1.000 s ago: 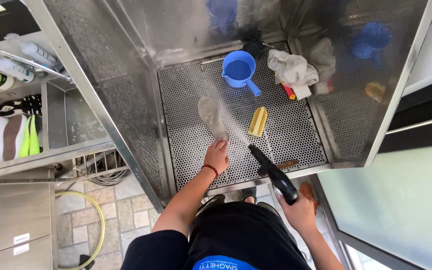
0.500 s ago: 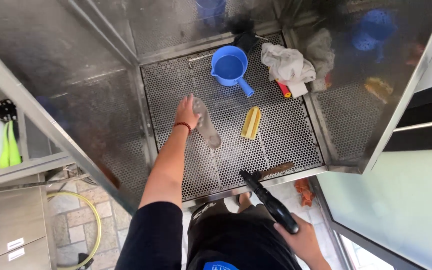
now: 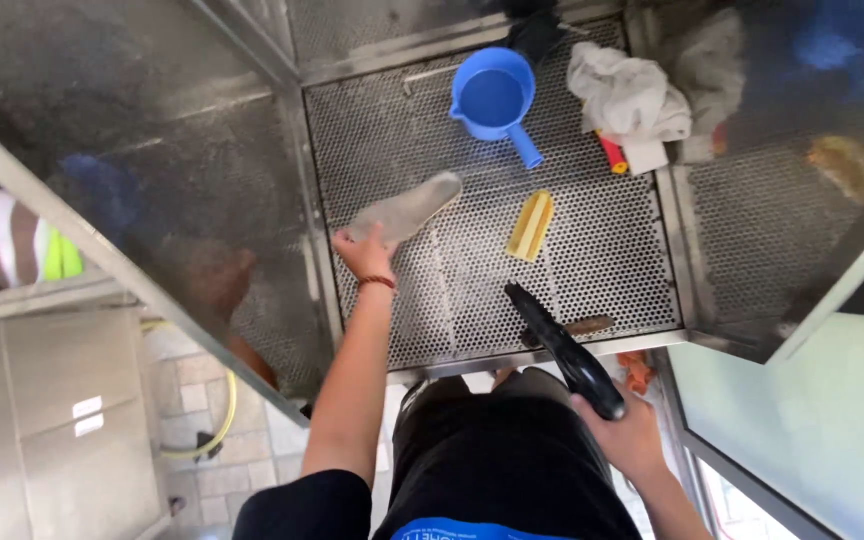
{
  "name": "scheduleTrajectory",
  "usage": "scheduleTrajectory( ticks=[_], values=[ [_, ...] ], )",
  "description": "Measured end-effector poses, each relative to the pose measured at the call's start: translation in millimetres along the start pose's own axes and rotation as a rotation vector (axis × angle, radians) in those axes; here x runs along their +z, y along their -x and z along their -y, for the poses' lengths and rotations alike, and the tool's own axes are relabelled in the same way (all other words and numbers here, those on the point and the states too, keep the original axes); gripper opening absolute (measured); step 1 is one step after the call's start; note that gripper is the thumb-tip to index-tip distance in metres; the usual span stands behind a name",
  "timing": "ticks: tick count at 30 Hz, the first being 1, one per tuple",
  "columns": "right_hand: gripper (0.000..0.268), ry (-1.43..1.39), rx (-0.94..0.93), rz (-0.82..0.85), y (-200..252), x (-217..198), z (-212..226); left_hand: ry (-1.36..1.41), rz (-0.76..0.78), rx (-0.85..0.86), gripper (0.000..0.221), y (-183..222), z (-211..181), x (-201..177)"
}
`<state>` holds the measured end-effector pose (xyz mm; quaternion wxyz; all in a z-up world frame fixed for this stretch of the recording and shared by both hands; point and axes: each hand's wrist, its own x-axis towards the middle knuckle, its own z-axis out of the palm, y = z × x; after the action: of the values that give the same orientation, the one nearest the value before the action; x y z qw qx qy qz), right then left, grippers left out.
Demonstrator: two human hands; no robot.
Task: The recorder cleans shoe insoles using a brush and water, dries them with a high-pressure air gun, and washes shoe laces in a sink.
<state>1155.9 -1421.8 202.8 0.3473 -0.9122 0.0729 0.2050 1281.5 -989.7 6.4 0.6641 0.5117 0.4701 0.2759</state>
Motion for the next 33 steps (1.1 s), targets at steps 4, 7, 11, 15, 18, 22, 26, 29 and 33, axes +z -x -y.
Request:
scheduleTrajectory(
  ticks=[4, 7, 11, 15, 18, 22, 26, 29, 33],
  values=[
    [0.037, 0.034, 0.047, 0.176, -12, 8, 30, -0.459, 0.017, -0.316, 0.055, 105, -3, -18],
    [0.037, 0.114, 0.07, 0.173, -16, 17, 37, -1.103, 0.228, 0.061, 0.057, 151, -47, -26],
    [0.042, 0.057, -0.094, -0.016, -7, 29, 26, -1.392, 0.534, 0.695, 0.057, 111, 27, -45],
    [0.043, 0.127, -0.005, 0.055, -10, 41, 45, -1.443, 0.765, 0.947, 0.053, 97, 46, -44],
    [0.043, 0.124, 0.028, 0.072, -10, 58, 59, -1.461, 0.822, 0.891, 0.054, 102, 49, -53],
    [0.046, 0.21, 0.03, 0.062, -30, 75, 91, -1.519, 0.902, 0.832, 0.059, 94, 37, -47],
    [0.05, 0.117, -0.016, 0.001, -41, 81, 113, -1.59, 0.985, 0.716, 0.064, 97, 17, -46],
    [0.052, 0.173, -0.003, 0.025, -43, 82, 104, -1.639, 1.051, 0.607, 0.067, 99, -2, -45],
    [0.05, 0.202, -0.062, 0.005, -44, 80, 106, -1.719, 1.135, 0.514, 0.073, 103, -23, -39]
  ],
)
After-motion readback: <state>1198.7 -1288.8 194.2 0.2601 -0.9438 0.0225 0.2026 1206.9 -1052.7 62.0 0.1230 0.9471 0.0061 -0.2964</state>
